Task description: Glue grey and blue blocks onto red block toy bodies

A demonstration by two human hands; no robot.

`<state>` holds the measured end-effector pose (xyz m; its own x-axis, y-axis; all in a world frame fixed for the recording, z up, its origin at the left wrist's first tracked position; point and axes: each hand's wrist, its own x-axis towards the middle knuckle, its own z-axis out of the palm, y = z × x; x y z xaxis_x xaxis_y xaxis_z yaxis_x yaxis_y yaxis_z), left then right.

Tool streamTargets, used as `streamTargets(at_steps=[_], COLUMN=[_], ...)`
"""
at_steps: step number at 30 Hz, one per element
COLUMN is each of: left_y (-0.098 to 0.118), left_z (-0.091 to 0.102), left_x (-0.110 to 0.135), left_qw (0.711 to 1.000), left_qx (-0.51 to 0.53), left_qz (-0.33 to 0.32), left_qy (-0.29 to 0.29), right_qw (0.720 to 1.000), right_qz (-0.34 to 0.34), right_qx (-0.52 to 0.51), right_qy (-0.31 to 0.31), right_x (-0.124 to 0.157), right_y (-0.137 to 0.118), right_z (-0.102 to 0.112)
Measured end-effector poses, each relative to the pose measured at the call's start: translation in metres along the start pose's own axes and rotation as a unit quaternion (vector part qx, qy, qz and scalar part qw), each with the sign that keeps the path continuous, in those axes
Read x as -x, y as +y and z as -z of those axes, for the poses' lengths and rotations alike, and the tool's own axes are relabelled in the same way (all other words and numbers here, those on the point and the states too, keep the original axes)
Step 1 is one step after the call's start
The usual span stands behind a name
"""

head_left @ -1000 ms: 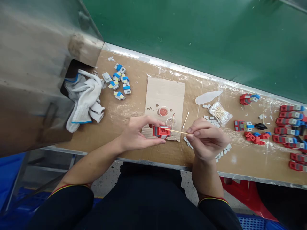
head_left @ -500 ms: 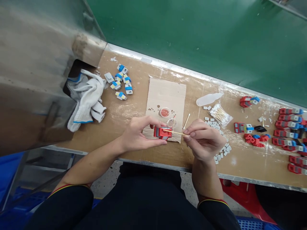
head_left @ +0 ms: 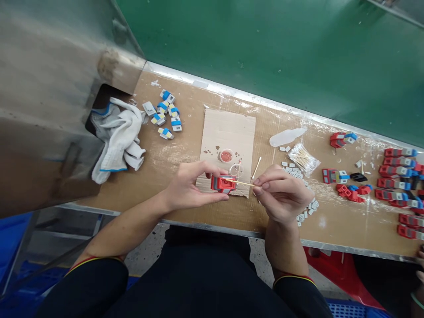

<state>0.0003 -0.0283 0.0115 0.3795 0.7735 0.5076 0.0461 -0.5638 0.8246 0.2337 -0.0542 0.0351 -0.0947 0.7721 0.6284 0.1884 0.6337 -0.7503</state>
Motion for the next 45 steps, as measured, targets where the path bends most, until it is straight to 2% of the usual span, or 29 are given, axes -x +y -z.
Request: streamTargets(at_steps=[18, 23, 29, 37, 45], left_y=[-0.001, -0.002, -0.001, 0.0, 0.001], left_z=[0.003, 0.003, 0.002, 0.001, 0.001], left_x=[0.0, 0.001, 0.0, -0.001, -0.002], left_qw=[1.0, 1.0, 1.0, 1.0, 1.0], left_qx=[0.0, 0.005, 0.01, 0.005, 0.005], left_qz=[0.008, 0.007, 0.007, 0.001, -0.002], left_qy=[0.01, 0.012, 0.005, 0.003, 0.001], right_qw=[1.0, 0.999, 0.999, 0.997, 0.998], right_qz=[0.007, 0.013, 0.004, -0.029, -0.033], right_qx=[0.021, -0.015, -0.031, -0.076, -0.058], right_qy=[0.016, 0.039, 0.007, -0.004, -0.01], right_x=[-0.006, -0.006, -0.006, -0.005, -0.005], right_y=[-0.003, -0.002, -0.003, -0.002, -0.002], right_z=[0.005, 0.011, 0.004, -0.006, -0.006])
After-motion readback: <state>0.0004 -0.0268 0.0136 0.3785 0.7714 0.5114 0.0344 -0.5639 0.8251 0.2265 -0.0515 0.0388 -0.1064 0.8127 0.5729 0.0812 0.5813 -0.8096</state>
